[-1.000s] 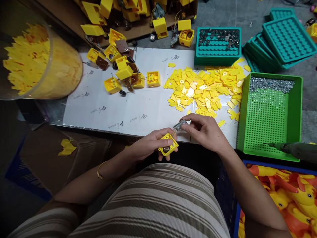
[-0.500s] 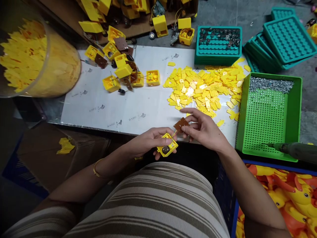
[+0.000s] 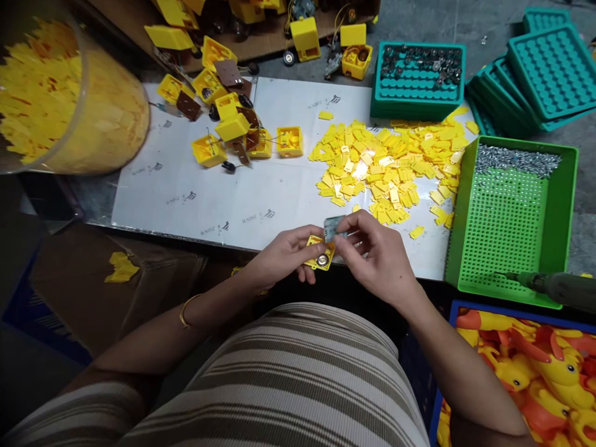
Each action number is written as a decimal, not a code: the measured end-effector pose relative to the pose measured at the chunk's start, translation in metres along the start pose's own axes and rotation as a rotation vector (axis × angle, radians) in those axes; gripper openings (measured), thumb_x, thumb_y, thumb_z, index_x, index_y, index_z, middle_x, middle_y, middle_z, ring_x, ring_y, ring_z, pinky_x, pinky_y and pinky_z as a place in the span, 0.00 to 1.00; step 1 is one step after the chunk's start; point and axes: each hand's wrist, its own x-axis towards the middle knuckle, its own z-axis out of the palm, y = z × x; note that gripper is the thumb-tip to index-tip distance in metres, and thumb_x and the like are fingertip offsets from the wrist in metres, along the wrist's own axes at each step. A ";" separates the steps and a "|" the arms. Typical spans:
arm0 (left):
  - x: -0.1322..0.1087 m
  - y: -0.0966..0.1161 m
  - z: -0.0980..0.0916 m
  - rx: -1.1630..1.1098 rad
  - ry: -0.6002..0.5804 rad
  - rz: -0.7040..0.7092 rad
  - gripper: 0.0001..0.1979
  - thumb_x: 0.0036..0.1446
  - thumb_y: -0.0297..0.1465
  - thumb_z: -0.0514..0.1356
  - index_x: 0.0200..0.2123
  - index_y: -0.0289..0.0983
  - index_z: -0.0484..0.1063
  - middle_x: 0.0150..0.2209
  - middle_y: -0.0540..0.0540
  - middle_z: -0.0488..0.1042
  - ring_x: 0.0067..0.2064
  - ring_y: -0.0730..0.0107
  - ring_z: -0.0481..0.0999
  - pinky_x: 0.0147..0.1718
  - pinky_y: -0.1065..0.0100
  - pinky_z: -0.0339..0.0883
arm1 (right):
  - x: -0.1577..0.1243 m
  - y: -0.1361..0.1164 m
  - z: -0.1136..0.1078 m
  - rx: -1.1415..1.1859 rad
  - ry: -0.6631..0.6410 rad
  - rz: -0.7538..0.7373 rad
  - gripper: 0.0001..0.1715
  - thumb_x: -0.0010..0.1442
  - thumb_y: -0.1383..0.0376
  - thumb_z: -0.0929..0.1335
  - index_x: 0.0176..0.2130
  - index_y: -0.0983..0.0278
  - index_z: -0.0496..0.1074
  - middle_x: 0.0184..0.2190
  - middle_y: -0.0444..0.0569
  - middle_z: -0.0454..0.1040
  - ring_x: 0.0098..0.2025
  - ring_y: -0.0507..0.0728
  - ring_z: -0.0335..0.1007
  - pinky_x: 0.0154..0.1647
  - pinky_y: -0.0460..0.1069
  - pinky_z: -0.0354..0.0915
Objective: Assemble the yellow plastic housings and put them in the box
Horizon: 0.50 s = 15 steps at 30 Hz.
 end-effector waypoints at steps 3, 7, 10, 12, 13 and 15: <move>0.002 0.000 -0.003 -0.193 -0.020 -0.061 0.15 0.58 0.33 0.57 0.49 0.39 0.66 0.36 0.47 0.75 0.26 0.70 0.79 0.23 0.72 0.70 | -0.004 0.003 0.005 -0.125 0.042 -0.102 0.13 0.60 0.62 0.68 0.44 0.60 0.64 0.34 0.45 0.74 0.34 0.53 0.74 0.33 0.47 0.70; 0.000 0.003 -0.006 -0.358 -0.016 -0.069 0.13 0.60 0.31 0.53 0.48 0.39 0.67 0.35 0.46 0.77 0.31 0.68 0.80 0.31 0.67 0.74 | -0.009 0.003 0.004 -0.362 -0.049 -0.347 0.10 0.62 0.69 0.65 0.44 0.60 0.69 0.39 0.48 0.76 0.40 0.55 0.73 0.42 0.51 0.69; -0.003 0.005 -0.006 -0.391 0.012 -0.034 0.12 0.60 0.31 0.54 0.47 0.38 0.69 0.33 0.47 0.76 0.31 0.72 0.78 0.32 0.68 0.73 | -0.012 0.000 0.004 -0.465 -0.130 -0.476 0.12 0.61 0.72 0.64 0.43 0.61 0.71 0.41 0.50 0.76 0.44 0.57 0.71 0.45 0.53 0.66; -0.004 0.004 -0.005 -0.387 0.014 -0.013 0.13 0.59 0.32 0.55 0.47 0.38 0.69 0.34 0.48 0.75 0.31 0.73 0.77 0.32 0.68 0.73 | -0.015 -0.003 0.005 -0.532 -0.163 -0.465 0.12 0.62 0.73 0.63 0.43 0.61 0.70 0.42 0.49 0.76 0.46 0.57 0.70 0.46 0.55 0.64; -0.005 0.004 -0.004 -0.383 0.013 -0.004 0.13 0.59 0.33 0.56 0.47 0.38 0.69 0.34 0.48 0.75 0.31 0.73 0.76 0.32 0.68 0.73 | -0.016 -0.004 0.006 -0.565 -0.173 -0.449 0.11 0.62 0.73 0.63 0.43 0.61 0.70 0.43 0.48 0.76 0.47 0.57 0.69 0.47 0.55 0.62; -0.006 0.003 -0.003 -0.383 0.015 0.016 0.13 0.58 0.33 0.57 0.47 0.39 0.70 0.35 0.48 0.74 0.32 0.74 0.75 0.32 0.69 0.72 | -0.019 -0.006 0.008 -0.618 -0.183 -0.430 0.09 0.62 0.72 0.63 0.42 0.62 0.68 0.43 0.47 0.77 0.49 0.58 0.68 0.47 0.55 0.61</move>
